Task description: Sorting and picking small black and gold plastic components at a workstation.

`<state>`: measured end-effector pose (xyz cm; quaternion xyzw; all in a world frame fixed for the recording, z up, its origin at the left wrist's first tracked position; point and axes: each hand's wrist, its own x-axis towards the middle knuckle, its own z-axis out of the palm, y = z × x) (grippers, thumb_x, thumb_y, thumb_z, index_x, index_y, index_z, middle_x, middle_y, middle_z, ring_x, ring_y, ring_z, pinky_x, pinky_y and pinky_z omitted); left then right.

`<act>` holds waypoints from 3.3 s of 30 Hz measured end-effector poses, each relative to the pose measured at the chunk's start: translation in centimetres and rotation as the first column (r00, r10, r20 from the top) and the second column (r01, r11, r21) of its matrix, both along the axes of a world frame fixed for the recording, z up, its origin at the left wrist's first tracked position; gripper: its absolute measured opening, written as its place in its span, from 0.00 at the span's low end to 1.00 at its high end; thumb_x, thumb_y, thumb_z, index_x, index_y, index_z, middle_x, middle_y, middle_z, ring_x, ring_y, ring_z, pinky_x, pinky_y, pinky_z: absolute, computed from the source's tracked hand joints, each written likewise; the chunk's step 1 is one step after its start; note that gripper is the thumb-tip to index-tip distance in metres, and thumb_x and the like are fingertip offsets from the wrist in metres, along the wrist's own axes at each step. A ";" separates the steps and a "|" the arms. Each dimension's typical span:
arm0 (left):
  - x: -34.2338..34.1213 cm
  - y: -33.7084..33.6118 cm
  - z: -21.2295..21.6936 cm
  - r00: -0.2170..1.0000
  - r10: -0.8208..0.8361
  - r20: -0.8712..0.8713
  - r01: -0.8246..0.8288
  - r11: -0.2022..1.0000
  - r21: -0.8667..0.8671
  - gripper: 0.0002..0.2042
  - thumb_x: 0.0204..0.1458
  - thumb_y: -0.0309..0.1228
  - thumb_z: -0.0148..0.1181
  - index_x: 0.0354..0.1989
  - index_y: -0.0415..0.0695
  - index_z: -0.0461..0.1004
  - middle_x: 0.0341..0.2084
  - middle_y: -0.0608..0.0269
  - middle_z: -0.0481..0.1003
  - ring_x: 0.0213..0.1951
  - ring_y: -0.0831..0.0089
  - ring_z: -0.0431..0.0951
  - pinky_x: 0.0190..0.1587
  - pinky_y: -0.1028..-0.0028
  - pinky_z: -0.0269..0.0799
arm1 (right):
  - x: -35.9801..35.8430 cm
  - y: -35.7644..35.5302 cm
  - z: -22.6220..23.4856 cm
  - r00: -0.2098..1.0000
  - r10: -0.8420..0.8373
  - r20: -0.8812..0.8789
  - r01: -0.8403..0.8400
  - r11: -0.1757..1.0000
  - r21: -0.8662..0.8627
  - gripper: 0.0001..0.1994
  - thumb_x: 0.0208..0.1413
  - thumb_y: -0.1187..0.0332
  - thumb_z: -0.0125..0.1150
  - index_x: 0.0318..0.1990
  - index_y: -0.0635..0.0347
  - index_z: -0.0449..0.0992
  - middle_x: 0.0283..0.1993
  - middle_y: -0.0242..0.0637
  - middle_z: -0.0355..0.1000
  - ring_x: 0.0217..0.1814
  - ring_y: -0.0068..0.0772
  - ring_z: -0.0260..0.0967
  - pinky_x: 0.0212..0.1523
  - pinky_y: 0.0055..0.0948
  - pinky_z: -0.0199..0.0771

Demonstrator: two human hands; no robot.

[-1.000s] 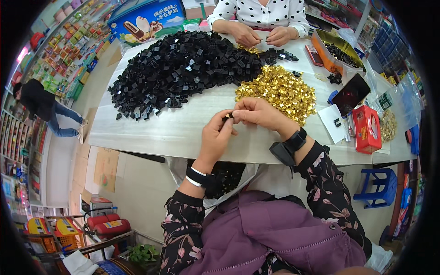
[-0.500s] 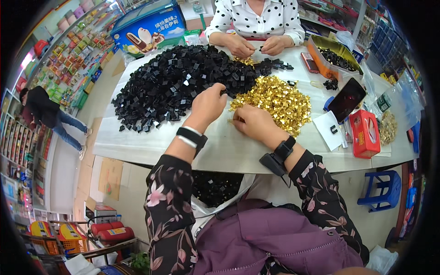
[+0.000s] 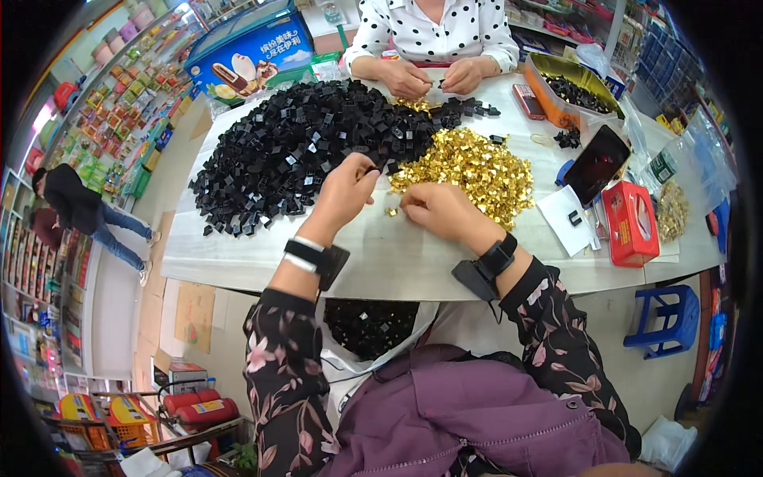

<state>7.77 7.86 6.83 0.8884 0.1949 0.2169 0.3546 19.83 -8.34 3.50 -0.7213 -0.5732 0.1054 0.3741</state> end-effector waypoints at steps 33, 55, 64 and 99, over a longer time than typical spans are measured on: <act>-6.0 -7.2 -6.6 0.949 0.112 0.295 -0.058 0.981 -0.186 0.11 0.53 0.23 0.52 0.45 0.40 0.71 0.31 0.57 0.76 0.29 0.71 0.78 0.31 0.76 0.73 | -2.0 0.7 -0.2 0.654 0.081 -0.752 -0.245 0.963 -0.109 0.11 0.55 0.59 0.61 0.32 0.58 0.73 0.26 0.24 0.69 0.25 0.13 0.62 0.26 0.15 0.64; -6.2 -6.6 -5.6 0.903 0.239 0.357 -0.009 0.841 -0.540 0.09 0.52 0.27 0.59 0.39 0.39 0.67 0.27 0.68 0.70 0.22 0.85 0.67 0.26 0.83 0.69 | -1.8 1.6 -0.5 0.979 -0.090 0.181 0.096 0.995 -0.021 0.11 0.50 0.61 0.62 0.34 0.59 0.75 0.23 0.33 0.72 0.25 0.25 0.68 0.27 0.27 0.69; -6.0 -7.4 -5.4 0.871 0.269 0.411 -0.005 0.841 -0.540 0.10 0.52 0.27 0.58 0.42 0.39 0.70 0.28 0.67 0.72 0.22 0.85 0.68 0.26 0.82 0.68 | -1.1 1.1 -0.3 0.779 0.074 -0.622 -0.056 0.997 0.048 0.09 0.51 0.66 0.62 0.36 0.62 0.75 0.30 0.29 0.74 0.30 0.15 0.69 0.31 0.18 0.69; -6.6 -7.6 -5.8 0.941 0.078 0.328 0.040 0.940 -0.339 0.10 0.54 0.24 0.53 0.45 0.39 0.72 0.31 0.58 0.77 0.28 0.75 0.78 0.32 0.76 0.73 | -2.1 0.6 0.6 0.525 0.233 -0.819 -0.314 0.947 0.068 0.07 0.55 0.69 0.59 0.37 0.59 0.71 0.28 0.23 0.66 0.28 0.14 0.62 0.30 0.15 0.63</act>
